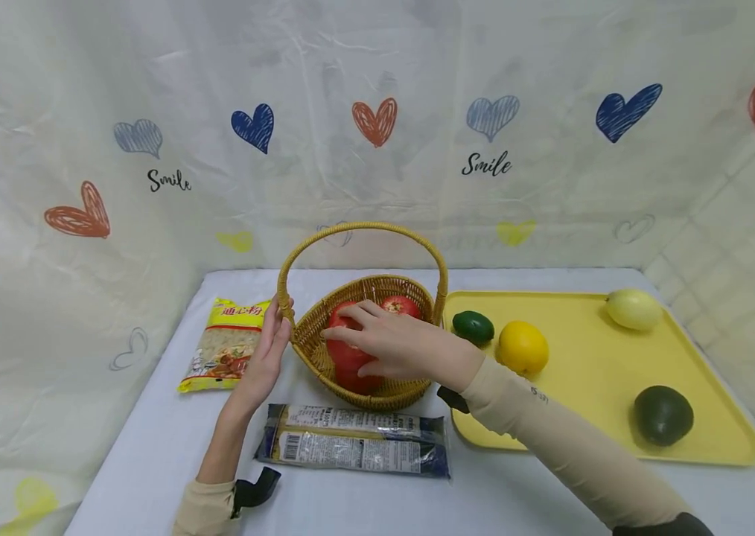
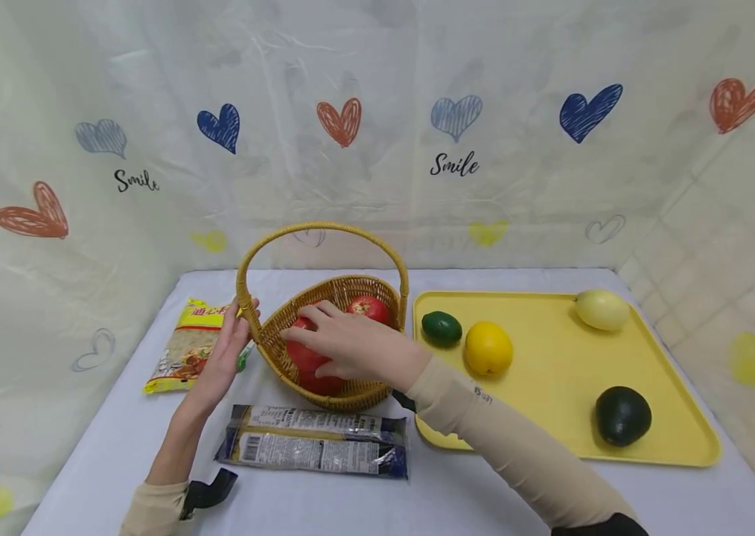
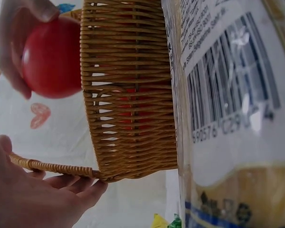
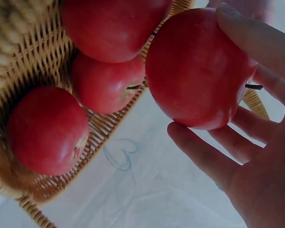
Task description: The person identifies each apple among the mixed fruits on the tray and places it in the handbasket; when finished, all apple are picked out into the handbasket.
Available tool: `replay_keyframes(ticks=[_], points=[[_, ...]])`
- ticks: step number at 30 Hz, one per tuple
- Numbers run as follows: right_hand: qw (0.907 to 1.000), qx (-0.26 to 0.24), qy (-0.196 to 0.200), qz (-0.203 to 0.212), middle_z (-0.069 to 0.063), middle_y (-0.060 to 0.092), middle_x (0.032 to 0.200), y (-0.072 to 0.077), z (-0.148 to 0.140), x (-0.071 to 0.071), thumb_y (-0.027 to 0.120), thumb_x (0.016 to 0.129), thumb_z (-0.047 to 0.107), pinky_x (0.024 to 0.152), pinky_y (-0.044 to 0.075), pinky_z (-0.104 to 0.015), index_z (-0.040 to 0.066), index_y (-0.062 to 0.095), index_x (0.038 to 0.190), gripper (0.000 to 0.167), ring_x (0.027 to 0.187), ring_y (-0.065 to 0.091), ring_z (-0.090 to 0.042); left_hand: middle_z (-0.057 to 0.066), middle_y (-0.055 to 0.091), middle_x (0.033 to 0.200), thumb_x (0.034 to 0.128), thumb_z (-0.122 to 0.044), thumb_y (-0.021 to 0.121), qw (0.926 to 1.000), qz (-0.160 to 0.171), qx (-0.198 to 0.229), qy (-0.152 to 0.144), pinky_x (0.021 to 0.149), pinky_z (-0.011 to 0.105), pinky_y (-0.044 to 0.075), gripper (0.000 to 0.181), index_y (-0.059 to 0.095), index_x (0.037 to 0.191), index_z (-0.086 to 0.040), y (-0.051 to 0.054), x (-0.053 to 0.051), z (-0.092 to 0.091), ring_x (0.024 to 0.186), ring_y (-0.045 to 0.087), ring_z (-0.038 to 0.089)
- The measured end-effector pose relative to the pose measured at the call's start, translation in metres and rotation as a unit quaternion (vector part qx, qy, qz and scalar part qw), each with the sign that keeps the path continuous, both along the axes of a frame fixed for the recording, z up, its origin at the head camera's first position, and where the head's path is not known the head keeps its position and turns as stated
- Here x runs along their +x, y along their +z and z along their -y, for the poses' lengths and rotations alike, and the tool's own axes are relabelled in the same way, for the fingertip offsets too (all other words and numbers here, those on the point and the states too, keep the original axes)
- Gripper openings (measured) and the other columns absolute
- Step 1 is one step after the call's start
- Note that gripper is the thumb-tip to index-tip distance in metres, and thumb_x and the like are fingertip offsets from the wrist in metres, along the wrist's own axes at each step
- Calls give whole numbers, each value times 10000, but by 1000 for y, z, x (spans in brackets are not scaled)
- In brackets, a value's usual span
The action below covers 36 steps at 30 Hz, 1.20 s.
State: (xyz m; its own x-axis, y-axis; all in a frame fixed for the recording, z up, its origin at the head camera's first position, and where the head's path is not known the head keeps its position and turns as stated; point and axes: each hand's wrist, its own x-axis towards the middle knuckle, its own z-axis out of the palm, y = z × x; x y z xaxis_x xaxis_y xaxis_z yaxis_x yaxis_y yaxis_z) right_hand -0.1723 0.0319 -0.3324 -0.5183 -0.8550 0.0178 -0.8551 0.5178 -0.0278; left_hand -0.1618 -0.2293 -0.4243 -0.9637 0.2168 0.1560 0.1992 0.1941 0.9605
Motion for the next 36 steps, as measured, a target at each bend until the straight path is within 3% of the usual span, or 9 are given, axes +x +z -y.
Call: replay_keyframes(ticks=[9,13,24,32,36], points=[[9997,209,114,96,-80,424,1588,-1,27,-2,770,919,352,1033,572,-423,289,424,1555,727,1454,402,-277,23,146,1736,1123,-434,276,9998,134,-64,96,1266,686,114,614,-18,1654,-336,1,1,-2,1615,137,287],[9994,174,289,-62,-83,429,1585,-4,36,-6,766,922,370,1098,530,-423,267,405,1568,747,1447,423,-283,-4,172,1729,1115,-470,270,9997,190,-49,152,1258,705,98,615,-2,1653,-351,0,2,-1,1609,149,279],[9985,114,429,-336,-71,438,1550,-7,46,-12,744,934,410,1090,532,-370,255,387,1570,745,1398,451,-257,22,160,1737,1115,-449,261,9992,243,-187,254,1240,738,79,604,1,1654,-361,3,2,-1,1613,135,298],[9987,78,429,-259,-94,423,1563,-8,49,-13,737,945,389,1110,516,-372,229,391,1567,730,1407,442,-262,23,168,1732,1118,-437,241,9993,158,-210,269,1244,731,82,586,14,1653,-364,4,2,0,1612,133,286],[9994,292,128,167,-92,424,1563,-4,44,-13,738,946,374,1098,526,-394,245,392,1561,717,1415,432,-278,29,168,1731,1120,-440,222,9996,93,-184,211,1253,714,81,584,5,1655,-350,2,1,0,1613,132,289]])
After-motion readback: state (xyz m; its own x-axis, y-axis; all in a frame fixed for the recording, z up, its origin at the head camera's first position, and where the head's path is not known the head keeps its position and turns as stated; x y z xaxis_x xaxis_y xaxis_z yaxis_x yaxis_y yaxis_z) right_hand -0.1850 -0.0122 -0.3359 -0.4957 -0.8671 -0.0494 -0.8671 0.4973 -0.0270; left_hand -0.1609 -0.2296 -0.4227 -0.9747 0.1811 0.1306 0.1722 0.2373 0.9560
